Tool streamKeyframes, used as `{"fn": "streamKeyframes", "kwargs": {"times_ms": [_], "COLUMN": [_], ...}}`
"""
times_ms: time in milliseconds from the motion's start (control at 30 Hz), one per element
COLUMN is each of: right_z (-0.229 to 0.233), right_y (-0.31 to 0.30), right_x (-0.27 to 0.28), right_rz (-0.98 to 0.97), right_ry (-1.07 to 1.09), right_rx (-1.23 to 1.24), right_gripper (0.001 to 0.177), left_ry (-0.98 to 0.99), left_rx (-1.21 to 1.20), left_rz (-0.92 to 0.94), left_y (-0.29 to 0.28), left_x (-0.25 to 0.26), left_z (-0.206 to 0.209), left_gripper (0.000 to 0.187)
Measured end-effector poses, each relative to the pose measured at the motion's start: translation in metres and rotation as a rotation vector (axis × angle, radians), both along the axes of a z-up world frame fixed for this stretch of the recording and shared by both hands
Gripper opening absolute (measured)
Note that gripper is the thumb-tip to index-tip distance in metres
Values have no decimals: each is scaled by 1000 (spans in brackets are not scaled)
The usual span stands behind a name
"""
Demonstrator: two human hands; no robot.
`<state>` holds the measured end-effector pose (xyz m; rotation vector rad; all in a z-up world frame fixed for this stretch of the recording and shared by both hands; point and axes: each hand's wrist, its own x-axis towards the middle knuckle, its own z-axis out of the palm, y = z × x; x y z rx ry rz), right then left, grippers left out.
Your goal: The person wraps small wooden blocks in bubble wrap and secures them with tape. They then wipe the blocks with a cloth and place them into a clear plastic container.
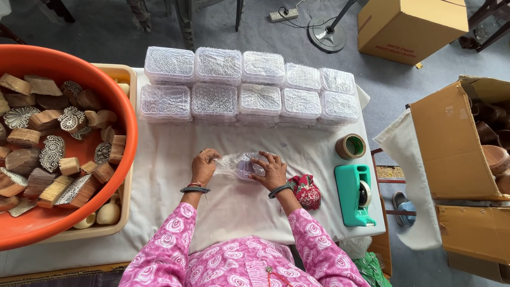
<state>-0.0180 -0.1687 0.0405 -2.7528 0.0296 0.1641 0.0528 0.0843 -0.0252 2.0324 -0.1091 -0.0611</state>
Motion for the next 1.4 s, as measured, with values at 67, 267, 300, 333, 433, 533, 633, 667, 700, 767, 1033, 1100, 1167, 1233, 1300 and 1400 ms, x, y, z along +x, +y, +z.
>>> {"fn": "streamKeyframes", "kwargs": {"times_ms": [67,267,300,333,433,533,633,667,700,767,1033,1100,1167,1233,1300,1400], "right_z": [-1,1,2,1,1,1,1,0,0,2,-1,-2,-1,-1,-3,-2], "right_y": [0,1,1,1,1,1,1,1,1,2,1,1,1,1,0,1], "right_x": [1,1,0,0,1,0,-1,-1,-2,-1,-3,-1,-2,-2,-2,-3], "right_rz": [1,2,6,8,5,-7,11,12,13,10,5,0,4,5,12,10], "right_ry": [-3,-4,-12,-11,-3,0,-19,-21,-24,-20,-29,-26,-29,-33,-39,-66], "right_rx": [-3,-5,-7,-7,1,-1,-11,-10,-10,-12,15,5,5,7,-8,0], "right_gripper": [65,66,66,66,65,65,65,66,66,66,66,66,66,66,66,66], "left_ry": [6,188,195,196,264,80,149,146,144,107,46,248,171,94,183,-72], "left_rx": [67,5,-95,-95,216,228,163,156,148,122,129,134,160,186,213,83], "left_rz": [-12,-8,10,11,163,297,251,287,323,333,125,101,128,151,182,190], "left_y": [2,11,13,8,-6,-18,-22,-23,-24,-29,-45,-47,-48,-49,-49,-50], "left_x": [-4,-1,2,0,-4,-3,1,2,3,3,-7,-6,-5,-6,-8,-9], "left_z": [6,-26,-47,-30,1,-18,-47,-50,-54,-45,16,66,39,23,18,1], "left_gripper": [23,14,20,20,45,57,38,31,24,27,69,87,94,102,76,44]}}
